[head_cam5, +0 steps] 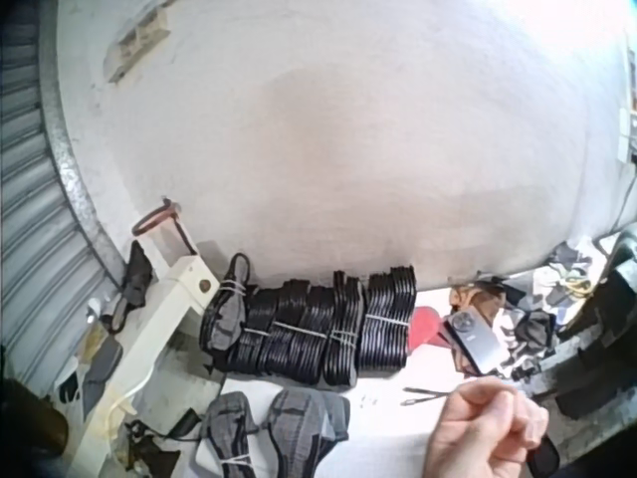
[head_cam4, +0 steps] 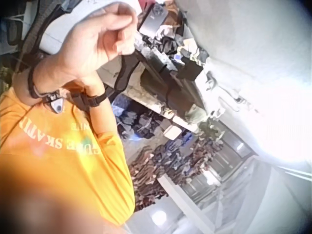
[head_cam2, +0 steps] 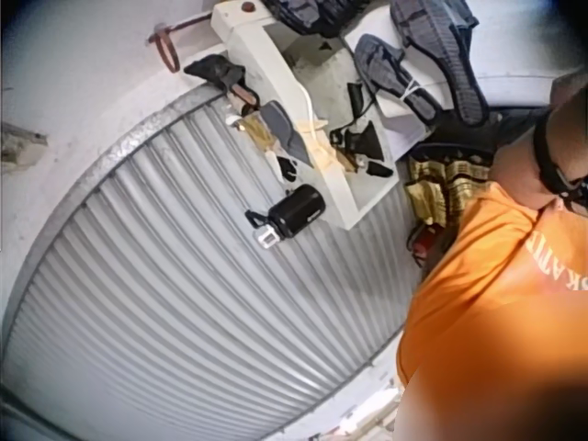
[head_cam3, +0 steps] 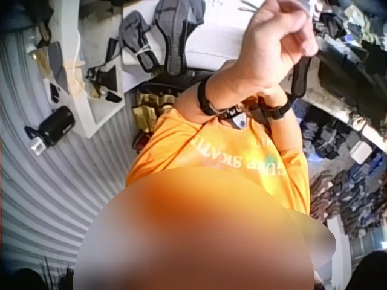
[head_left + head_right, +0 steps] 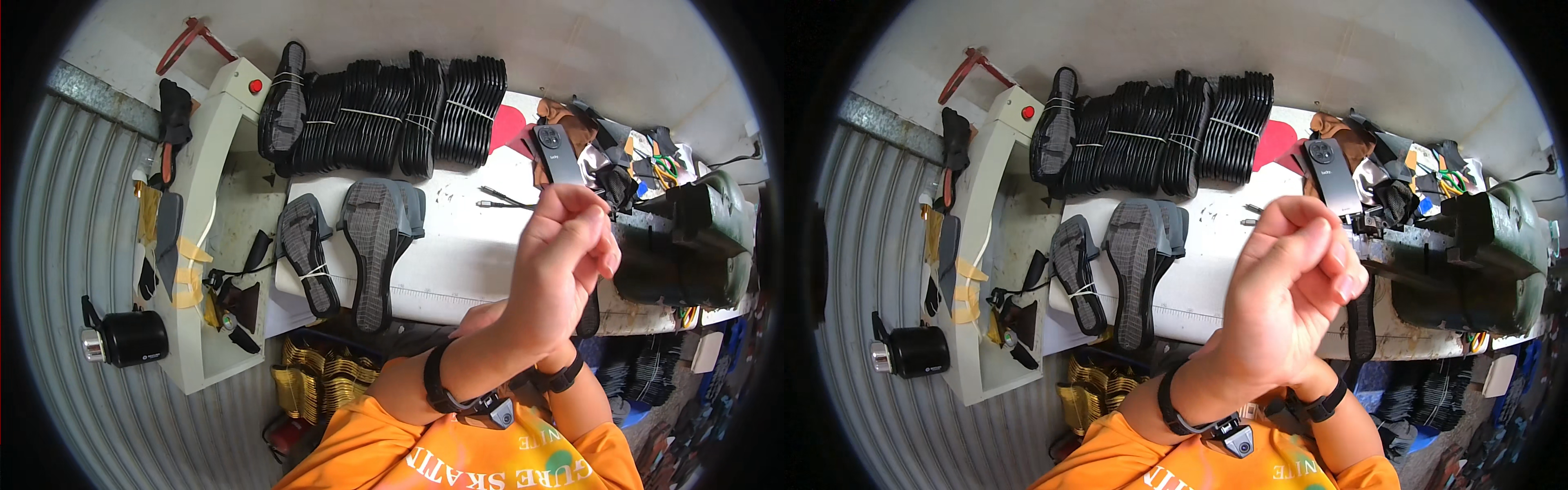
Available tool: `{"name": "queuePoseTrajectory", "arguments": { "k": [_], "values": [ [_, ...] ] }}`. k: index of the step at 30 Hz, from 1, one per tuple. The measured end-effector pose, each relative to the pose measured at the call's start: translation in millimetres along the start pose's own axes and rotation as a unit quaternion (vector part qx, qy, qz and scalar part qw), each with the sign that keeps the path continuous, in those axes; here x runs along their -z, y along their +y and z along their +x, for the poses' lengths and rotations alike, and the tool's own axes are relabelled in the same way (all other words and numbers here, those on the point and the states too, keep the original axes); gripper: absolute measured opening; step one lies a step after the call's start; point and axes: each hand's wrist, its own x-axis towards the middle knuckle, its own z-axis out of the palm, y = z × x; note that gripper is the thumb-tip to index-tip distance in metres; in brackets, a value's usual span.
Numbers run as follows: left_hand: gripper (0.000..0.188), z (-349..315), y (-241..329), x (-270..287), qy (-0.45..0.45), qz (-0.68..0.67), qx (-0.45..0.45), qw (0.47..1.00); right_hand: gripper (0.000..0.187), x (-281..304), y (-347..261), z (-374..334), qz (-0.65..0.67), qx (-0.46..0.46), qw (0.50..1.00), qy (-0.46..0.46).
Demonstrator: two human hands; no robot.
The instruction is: Sewing and assembling shoe soles using a specialized industrial sewing machine.
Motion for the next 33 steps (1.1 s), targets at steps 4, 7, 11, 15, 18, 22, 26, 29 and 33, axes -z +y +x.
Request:
{"name": "queuePoseTrajectory", "arguments": {
  "k": [4, 7, 11, 15, 18, 22, 26, 29, 33],
  "values": [
    [0.008, -11, -13, -4, 0.007, -0.001, 0.082, 0.997, 0.018, -1, -3, 0, 0.0, -0.003, 1.0, 0.02],
    [0.007, -18, -20, -4, -0.003, -0.039, 0.146, 0.988, 0.015, -4, -11, -7, 0.0, -0.01, 0.999, 0.05],
    [0.008, -26, -29, -6, 0.008, -0.023, 0.168, 0.985, 0.011, -8, -19, -15, 0.002, -0.016, 0.996, 0.089],
    [0.009, -30, -31, -8, -0.005, -0.071, 0.186, 0.98, 0.005, -14, -19, -13, 0.047, -0.021, 0.992, 0.111],
    [0.01, -31, -31, -10, -0.007, -0.092, 0.191, 0.977, 0.002, -16, -23, -11, 0.12, -0.016, 0.988, 0.096],
    [0.011, -40, -37, -15, -0.014, -0.116, 0.194, 0.974, 0.009, -13, -39, -10, 0.235, 0.019, 0.972, 0.005],
    [0.014, -52, -46, -16, -0.058, -0.126, 0.245, 0.96, 0.013, -3, -41, -9, 0.093, 0.057, 0.992, -0.055],
    [0.015, -55, -53, -11, -0.059, -0.146, 0.269, 0.95, 0.011, 5, -46, -4, 0.054, 0.06, 0.992, -0.096],
    [0.013, -55, -52, -14, -0.074, -0.143, 0.312, 0.936, 0.01, -4, -38, 0, 0.056, 0.043, 0.996, -0.058]
  ]
}}
